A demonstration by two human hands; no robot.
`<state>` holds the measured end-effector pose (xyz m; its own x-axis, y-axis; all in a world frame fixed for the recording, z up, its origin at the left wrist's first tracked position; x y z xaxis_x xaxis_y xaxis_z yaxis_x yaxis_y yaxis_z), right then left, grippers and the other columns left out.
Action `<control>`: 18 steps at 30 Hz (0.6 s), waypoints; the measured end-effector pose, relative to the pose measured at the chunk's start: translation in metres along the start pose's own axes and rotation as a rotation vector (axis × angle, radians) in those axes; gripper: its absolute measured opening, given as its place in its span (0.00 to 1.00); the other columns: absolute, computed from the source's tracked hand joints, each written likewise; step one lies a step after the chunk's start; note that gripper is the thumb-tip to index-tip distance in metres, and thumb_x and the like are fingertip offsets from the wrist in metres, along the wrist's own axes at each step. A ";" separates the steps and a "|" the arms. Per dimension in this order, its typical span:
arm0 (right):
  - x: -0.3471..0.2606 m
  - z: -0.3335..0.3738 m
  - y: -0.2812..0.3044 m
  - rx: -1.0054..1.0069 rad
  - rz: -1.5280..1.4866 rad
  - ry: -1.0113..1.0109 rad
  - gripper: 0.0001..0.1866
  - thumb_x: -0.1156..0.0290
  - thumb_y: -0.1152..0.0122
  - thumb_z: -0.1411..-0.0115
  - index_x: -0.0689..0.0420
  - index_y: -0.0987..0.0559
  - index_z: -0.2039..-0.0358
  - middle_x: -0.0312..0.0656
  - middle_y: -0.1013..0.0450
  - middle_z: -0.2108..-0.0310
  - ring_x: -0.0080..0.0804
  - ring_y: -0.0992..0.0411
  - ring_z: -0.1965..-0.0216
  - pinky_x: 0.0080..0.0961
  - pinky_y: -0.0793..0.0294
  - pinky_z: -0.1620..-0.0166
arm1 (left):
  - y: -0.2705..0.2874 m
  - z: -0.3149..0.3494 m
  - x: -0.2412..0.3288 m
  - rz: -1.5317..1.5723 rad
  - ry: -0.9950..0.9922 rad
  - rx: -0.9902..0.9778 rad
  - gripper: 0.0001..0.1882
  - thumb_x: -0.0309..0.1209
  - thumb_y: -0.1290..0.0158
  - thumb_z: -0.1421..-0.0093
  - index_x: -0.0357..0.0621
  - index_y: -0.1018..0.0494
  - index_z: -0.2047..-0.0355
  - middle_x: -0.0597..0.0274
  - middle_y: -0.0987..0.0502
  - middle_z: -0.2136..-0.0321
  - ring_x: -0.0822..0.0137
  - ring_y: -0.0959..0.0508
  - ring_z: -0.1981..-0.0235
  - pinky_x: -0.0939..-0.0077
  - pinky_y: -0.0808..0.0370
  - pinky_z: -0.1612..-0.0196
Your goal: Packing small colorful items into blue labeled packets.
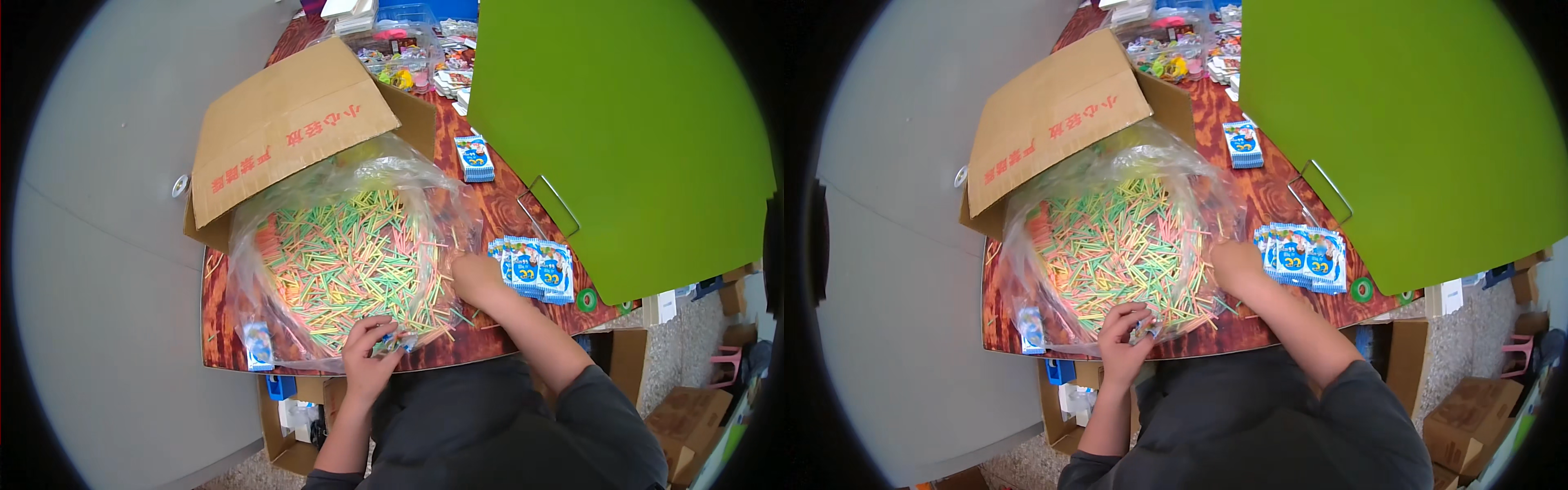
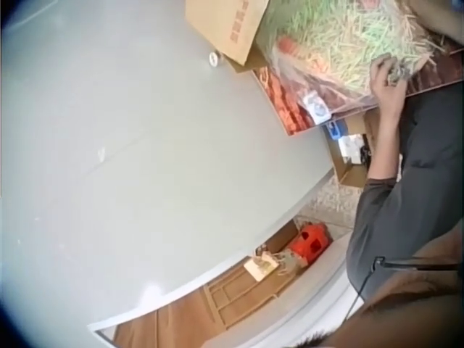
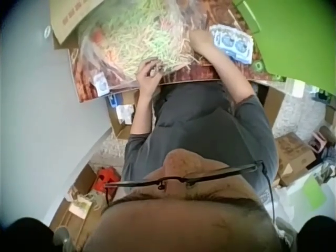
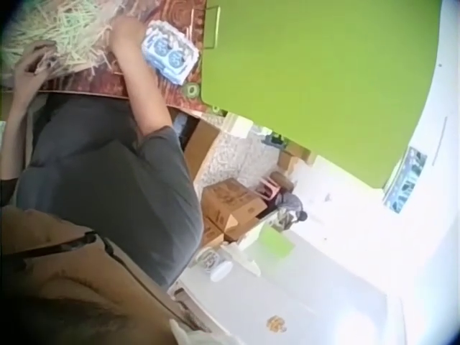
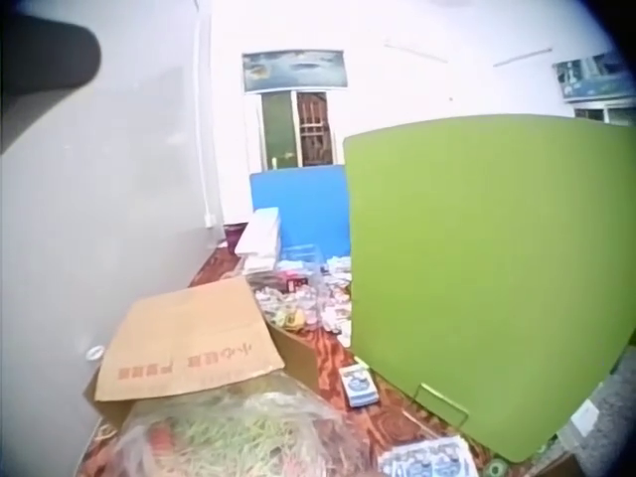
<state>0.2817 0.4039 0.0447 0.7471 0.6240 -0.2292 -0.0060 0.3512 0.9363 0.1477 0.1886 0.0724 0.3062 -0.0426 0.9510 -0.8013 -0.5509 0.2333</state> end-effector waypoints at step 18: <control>-0.091 0.076 0.111 0.301 -1.131 0.689 0.05 0.76 0.33 0.45 0.62 0.21 0.71 0.38 0.26 0.70 0.21 0.32 0.75 0.20 0.33 0.72 | 0.018 -0.014 0.028 -0.046 -0.132 0.133 0.26 0.12 0.43 0.58 0.34 0.23 0.55 0.55 0.27 0.52 0.62 0.24 0.51 0.72 0.27 0.49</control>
<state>0.2637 0.3331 0.1897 -0.2355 0.3490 -0.9070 0.5947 0.7899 0.1495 0.1343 0.1889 0.1062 0.4128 -0.1188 0.9031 -0.7127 -0.6595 0.2390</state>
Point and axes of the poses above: each hand's wrist, its own z-axis away from the middle knuckle, its own y-axis out of the back of the hand, x = y × z, the point moved 4 cm from there along -z, towards the middle knuckle
